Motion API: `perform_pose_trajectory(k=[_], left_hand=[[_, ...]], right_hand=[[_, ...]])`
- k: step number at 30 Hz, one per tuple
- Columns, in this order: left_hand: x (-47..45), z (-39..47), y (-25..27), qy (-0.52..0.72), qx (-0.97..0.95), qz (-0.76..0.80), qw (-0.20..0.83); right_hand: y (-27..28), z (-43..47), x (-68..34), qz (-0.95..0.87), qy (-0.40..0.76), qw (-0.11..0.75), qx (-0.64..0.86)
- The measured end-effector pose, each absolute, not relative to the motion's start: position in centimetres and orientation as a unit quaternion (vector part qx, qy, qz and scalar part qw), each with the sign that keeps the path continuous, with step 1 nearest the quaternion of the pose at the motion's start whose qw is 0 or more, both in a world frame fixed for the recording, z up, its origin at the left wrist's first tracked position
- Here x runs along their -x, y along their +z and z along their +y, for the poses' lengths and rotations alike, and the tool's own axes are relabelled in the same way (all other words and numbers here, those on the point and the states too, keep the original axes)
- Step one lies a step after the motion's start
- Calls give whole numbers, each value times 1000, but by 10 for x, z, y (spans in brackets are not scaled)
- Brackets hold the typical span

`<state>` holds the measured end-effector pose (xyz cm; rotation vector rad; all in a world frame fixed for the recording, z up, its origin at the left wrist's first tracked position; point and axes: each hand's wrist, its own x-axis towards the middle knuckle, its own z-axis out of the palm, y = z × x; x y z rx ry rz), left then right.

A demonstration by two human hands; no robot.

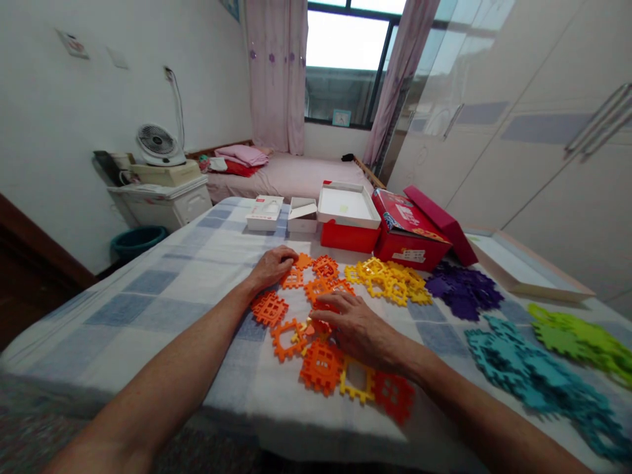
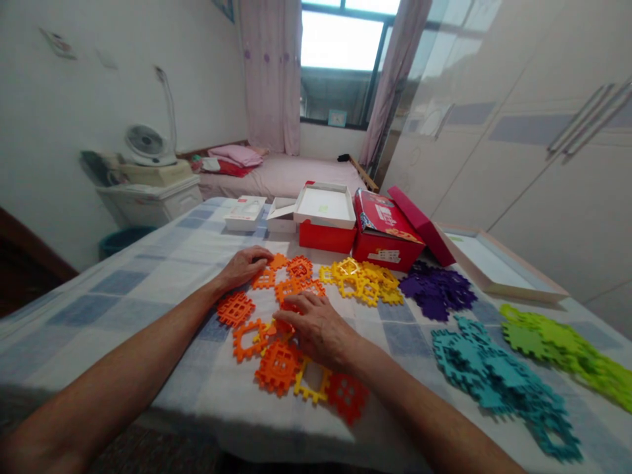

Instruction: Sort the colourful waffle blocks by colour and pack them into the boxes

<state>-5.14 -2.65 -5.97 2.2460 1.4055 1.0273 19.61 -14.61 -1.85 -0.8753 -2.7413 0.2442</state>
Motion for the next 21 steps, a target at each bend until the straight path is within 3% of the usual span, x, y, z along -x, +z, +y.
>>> perform_pose_trajectory(k=[11, 17, 21], left_hand=[[51, -25, -62, 361, -779, 491, 148], [53, -24, -62, 364, -777, 488, 159], [54, -22, -64, 369, -775, 486, 164]], right_hand=[[-17, -117, -182, -890, 156, 288, 316], [-20, -94, -152, -888, 108, 324, 309], [-20, -94, -162, -861, 39, 334, 381]])
